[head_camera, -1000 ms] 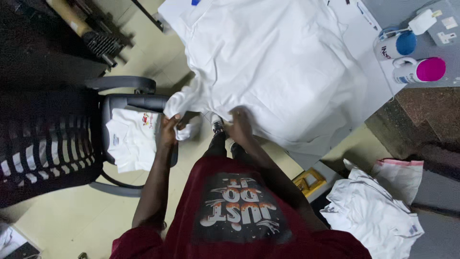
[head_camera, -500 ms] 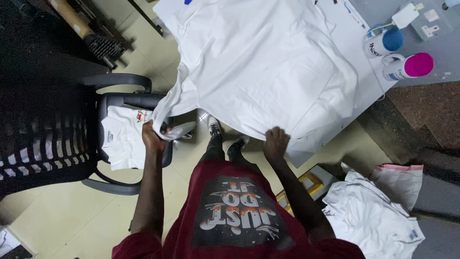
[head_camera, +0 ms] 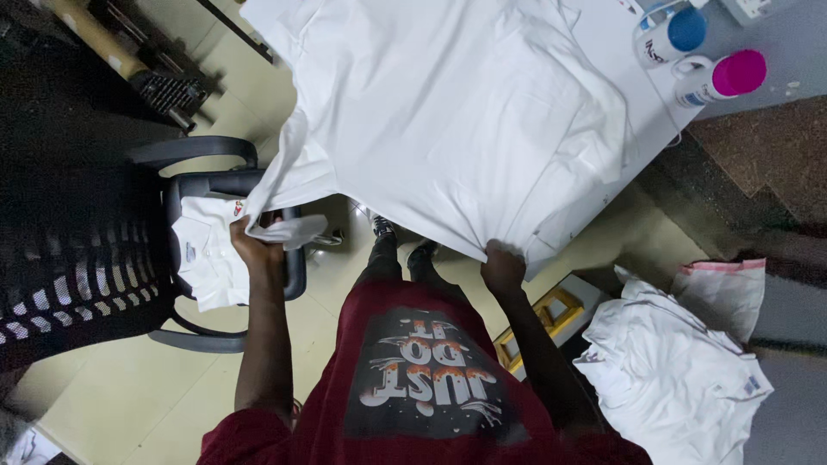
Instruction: The person folds white polo shirts on a table and places them on a nearby chair. They repeatedly pick up shirts, smooth them, fold the sleeves and body, and stack the finished shirts on the chair.
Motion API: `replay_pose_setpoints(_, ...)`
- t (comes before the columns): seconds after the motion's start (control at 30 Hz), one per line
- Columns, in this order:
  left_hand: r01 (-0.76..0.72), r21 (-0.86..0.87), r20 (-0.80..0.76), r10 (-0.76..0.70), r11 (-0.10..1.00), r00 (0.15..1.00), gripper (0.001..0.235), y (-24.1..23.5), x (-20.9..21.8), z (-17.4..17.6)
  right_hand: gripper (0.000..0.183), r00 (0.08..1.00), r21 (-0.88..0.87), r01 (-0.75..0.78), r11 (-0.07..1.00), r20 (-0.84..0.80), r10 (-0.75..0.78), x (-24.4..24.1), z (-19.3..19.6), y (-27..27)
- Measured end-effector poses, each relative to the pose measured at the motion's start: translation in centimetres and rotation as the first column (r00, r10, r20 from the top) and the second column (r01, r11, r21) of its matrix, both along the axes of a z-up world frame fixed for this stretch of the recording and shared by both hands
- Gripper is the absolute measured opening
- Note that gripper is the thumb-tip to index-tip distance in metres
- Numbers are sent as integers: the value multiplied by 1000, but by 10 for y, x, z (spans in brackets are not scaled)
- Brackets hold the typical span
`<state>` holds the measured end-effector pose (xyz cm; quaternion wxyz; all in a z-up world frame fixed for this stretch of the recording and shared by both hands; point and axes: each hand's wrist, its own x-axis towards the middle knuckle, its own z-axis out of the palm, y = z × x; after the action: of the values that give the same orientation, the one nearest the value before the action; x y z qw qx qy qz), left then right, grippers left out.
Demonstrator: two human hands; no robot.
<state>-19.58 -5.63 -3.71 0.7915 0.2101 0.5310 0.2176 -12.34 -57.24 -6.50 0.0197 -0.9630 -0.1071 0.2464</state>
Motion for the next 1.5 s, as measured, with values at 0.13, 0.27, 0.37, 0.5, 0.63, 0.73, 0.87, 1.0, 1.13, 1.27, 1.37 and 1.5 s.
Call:
replay_pose_setpoints(0.13,-2,15,72,1,1000,997,39,-13,10,-3,16,996,43,-29,999,-77,33,4,-11,-7)
replay_pose_setpoints(0.27,-28,-5,76,28,1000,997,28,-36,19,30,23,994,95,-46,994,-90,55,14,23,-2)
replay_pose_setpoints(0.37,-65,0,54,65,998,996,31,-6,5,-23,35,934,86,165,983,-334,-127,23,17,-20)
replay_pose_setpoints(0.5,-106,43,88,102,993,991,25,-24,37,43,35,937,152,121,981,-344,-62,49,60,-15)
replay_pose_setpoints(0.63,-70,77,116,60,995,991,29,-14,55,41,39,923,48,26,998,-384,-6,52,47,-30)
replay_pose_setpoints(0.73,-37,108,126,23,993,992,32,-4,63,39,39,944,24,-73,997,-322,77,44,39,-45)
replay_pose_setpoints(0.87,1,160,155,-26,987,988,36,9,89,33,43,900,233,99,967,-436,13,68,111,-21)
replay_pose_setpoints(1.0,244,198,89,-265,949,960,39,-24,182,85,29,933,344,212,915,-351,-84,85,100,-34)
replay_pose_setpoints(1.13,250,338,378,-374,907,847,72,-76,280,96,40,961,454,235,860,-242,-135,107,92,-50)
replay_pose_setpoints(1.27,340,544,332,-569,767,753,33,-112,363,90,59,957,481,291,827,-147,-251,124,50,-79)
replay_pose_setpoints(1.37,493,729,42,-749,476,661,25,-105,390,46,57,927,299,374,878,-84,-366,139,17,-97)
replay_pose_setpoints(1.5,625,778,-433,-775,-63,460,17,-90,390,13,43,872,193,483,854,-17,-489,143,26,-95)
